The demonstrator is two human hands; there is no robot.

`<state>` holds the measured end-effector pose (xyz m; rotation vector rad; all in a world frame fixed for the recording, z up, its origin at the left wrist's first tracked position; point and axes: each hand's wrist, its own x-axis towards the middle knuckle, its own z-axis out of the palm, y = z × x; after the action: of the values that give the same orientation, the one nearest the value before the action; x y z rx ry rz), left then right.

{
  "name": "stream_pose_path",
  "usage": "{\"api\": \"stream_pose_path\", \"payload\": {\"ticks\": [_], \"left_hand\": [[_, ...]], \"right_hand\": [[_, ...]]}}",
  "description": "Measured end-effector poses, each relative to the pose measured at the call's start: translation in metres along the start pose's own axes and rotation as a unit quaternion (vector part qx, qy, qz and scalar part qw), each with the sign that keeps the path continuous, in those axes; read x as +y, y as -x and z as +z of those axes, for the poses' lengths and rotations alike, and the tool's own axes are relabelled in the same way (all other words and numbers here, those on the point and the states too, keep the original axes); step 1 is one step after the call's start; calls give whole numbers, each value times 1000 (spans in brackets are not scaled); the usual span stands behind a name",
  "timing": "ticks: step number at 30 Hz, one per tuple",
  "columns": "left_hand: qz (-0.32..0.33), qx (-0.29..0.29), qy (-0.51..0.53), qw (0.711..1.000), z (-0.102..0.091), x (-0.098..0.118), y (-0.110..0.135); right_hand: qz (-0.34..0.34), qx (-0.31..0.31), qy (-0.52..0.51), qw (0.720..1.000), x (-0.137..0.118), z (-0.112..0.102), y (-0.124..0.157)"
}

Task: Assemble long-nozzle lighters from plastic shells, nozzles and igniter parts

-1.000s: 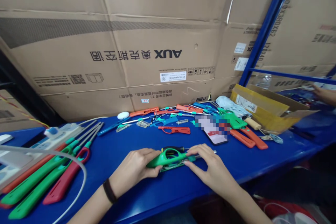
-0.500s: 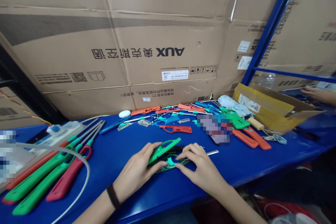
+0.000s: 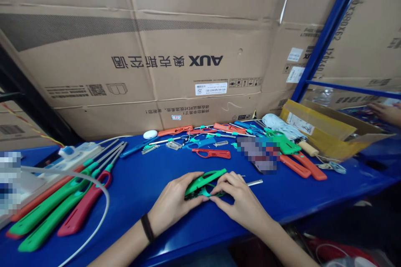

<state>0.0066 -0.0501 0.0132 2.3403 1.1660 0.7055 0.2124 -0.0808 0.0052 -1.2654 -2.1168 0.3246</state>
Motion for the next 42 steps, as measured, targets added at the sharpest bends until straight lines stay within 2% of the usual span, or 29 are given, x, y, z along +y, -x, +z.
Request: {"api": "stream_pose_path", "payload": {"ticks": [8, 15, 25, 42], "left_hand": [[-21, -10, 40, 999, 1, -1, 0], [-35, -21, 51, 998, 0, -1, -4], [-53, -39, 79, 995, -4, 2, -10], [-22, -70, 81, 994, -5, -2, -8]], "right_hand": [[7, -5, -37, 999, 8, 6, 0], [24, -15, -47, 998, 5, 4, -3], [-75, 36, 46, 995, 5, 6, 9], [-115, 62, 66, 989, 12, 9, 13]]}}
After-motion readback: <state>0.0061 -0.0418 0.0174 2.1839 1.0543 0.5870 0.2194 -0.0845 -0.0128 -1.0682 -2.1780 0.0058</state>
